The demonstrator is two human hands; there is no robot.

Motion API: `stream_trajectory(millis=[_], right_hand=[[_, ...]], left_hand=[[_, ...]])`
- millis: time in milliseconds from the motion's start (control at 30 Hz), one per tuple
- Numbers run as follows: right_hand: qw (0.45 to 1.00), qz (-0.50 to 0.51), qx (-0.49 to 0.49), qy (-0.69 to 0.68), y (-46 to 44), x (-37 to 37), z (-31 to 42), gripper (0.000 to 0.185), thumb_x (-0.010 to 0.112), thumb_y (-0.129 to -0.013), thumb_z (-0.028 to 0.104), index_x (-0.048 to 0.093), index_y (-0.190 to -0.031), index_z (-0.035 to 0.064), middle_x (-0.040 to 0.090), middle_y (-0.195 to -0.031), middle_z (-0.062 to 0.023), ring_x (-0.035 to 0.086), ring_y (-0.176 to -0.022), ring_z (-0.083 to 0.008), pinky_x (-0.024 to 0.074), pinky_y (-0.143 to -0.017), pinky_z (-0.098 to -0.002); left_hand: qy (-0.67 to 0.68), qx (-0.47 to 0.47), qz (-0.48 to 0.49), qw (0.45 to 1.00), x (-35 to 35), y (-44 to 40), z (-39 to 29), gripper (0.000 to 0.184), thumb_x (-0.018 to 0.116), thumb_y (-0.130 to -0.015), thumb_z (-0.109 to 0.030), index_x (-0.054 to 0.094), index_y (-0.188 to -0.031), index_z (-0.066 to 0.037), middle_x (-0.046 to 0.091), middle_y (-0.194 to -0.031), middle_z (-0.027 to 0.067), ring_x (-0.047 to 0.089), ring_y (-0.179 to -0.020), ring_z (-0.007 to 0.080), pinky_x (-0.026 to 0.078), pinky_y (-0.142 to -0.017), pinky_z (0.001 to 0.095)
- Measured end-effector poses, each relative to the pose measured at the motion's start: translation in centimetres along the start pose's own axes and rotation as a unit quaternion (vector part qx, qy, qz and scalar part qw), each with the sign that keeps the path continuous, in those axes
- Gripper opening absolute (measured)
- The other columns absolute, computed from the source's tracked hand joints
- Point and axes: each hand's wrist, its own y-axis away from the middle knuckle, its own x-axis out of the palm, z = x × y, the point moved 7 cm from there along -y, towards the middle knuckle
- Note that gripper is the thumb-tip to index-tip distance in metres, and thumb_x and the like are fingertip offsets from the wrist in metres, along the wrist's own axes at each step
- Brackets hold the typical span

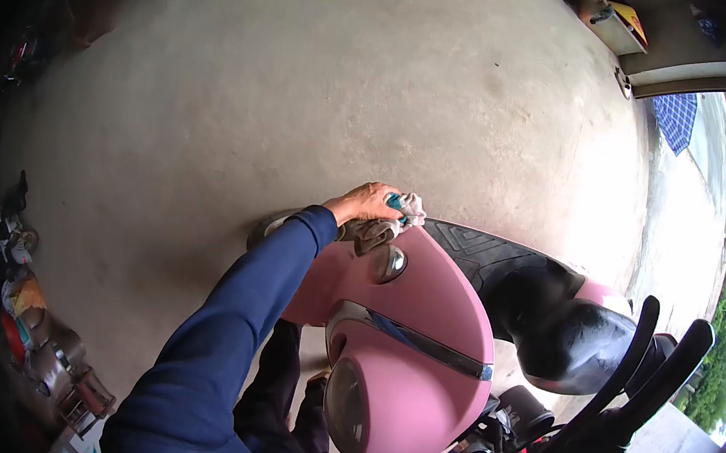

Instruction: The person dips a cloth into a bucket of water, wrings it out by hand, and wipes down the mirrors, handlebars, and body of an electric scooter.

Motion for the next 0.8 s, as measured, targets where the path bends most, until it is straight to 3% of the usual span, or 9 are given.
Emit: stream_trajectory(millis=[100,267,367,433,500,533,633,800], right_hand=[[1.0,0.007,-0.003,0.007,-0.1,-0.1,0.1,0.079,0.049,-0.098,0.056,0.04,-0.139,-0.0112,0.06,-0.121,-0.0288,0.062,-0.106,-0.037,0.0567,-0.085,-0.0444],[1.0,0.009,0.0,0.01,0.1,-0.4,-0.2,0.078,0.05,-0.098,0.056,0.044,-0.138,-0.0109,0.06,-0.121,-0.0287,0.062,-0.106,-0.0382,0.0564,-0.085,-0.0448],[1.0,0.006,0.023,-0.008,0.2,-0.2,-0.2,0.076,0.051,-0.097,0.056,0.047,-0.137,-0.0088,0.059,-0.124,-0.027,0.061,-0.109,-0.0372,0.0556,-0.087,-0.0455],[0.999,0.04,-0.006,-0.021,-0.5,0.4,1.2,0.074,0.053,-0.098,0.054,0.047,-0.136,-0.009,0.059,-0.124,-0.0246,0.06,-0.109,-0.0358,0.0541,-0.088,-0.0434],[0.998,0.023,0.037,-0.052,0.0,0.0,0.2,0.074,0.057,-0.097,0.051,0.046,-0.137,-0.0091,0.059,-0.124,-0.0239,0.06,-0.109,-0.0345,0.0521,-0.091,-0.0444],[0.998,0.021,0.038,-0.053,0.2,-0.1,0.6,0.074,0.057,-0.097,0.051,0.046,-0.137,-0.0091,0.059,-0.124,-0.0239,0.06,-0.109,-0.0345,0.0521,-0.091,-0.0444],[0.996,0.008,0.075,-0.052,0.3,0.0,0.9,0.072,0.06,-0.095,0.05,0.047,-0.136,-0.0091,0.06,-0.122,-0.0228,0.06,-0.108,-0.0329,0.0503,-0.094,-0.0455],[0.996,0.008,0.061,-0.064,0.4,0.4,1.5,0.068,0.06,-0.097,0.044,0.045,-0.138,-0.0087,0.063,-0.117,-0.0209,0.062,-0.105,-0.0311,0.0498,-0.095,-0.0441]], left_hand=[[0.039,-0.069,-0.053,0.995,-0.3,3.1,3.4,0.069,0.074,-0.072,-0.05,0.065,-0.123,-0.006,0.068,-0.116,0.0226,0.064,-0.111,0.0373,0.051,-0.095,0.0413],[0.054,-0.086,-0.126,0.987,1.5,9.9,6.8,0.069,0.075,-0.076,-0.05,0.062,-0.126,-0.003,0.067,-0.117,0.0235,0.062,-0.113,0.0387,0.051,-0.094,0.0423],[0.117,-0.098,-0.147,0.977,1.4,16.4,3.2,0.07,0.079,-0.076,-0.045,0.059,-0.128,-0.002,0.067,-0.116,0.0222,0.064,-0.111,0.0361,0.051,-0.093,0.039],[0.195,-0.042,-0.203,0.959,1.7,20.1,0.5,0.068,0.082,-0.075,-0.04,0.06,-0.125,0.0,0.068,-0.113,0.0215,0.066,-0.108,0.0348,0.051,-0.092,0.0382],[0.236,-0.024,-0.254,0.938,3.6,22.7,-0.7,0.067,0.084,-0.074,-0.038,0.061,-0.122,0.002,0.068,-0.11,0.0216,0.066,-0.106,0.0343,0.052,-0.091,0.0396],[0.243,-0.021,-0.235,0.941,3.2,23.6,-3.4,0.065,0.084,-0.074,-0.039,0.062,-0.12,0.003,0.068,-0.111,0.0213,0.066,-0.106,0.0358,0.052,-0.091,0.0413],[0.048,0.103,-0.291,0.95,1.6,24.3,-10.6,0.049,0.084,-0.073,-0.029,0.064,-0.109,-0.003,0.068,-0.104,0.0172,0.066,-0.098,0.0365,0.053,-0.086,0.0427],[-0.128,0.178,-0.33,0.918,-2.0,19.7,-18.3,0.04,0.086,-0.068,-0.023,0.065,-0.099,-0.01,0.066,-0.094,0.0085,0.065,-0.089,0.0291,0.051,-0.08,0.0419]])
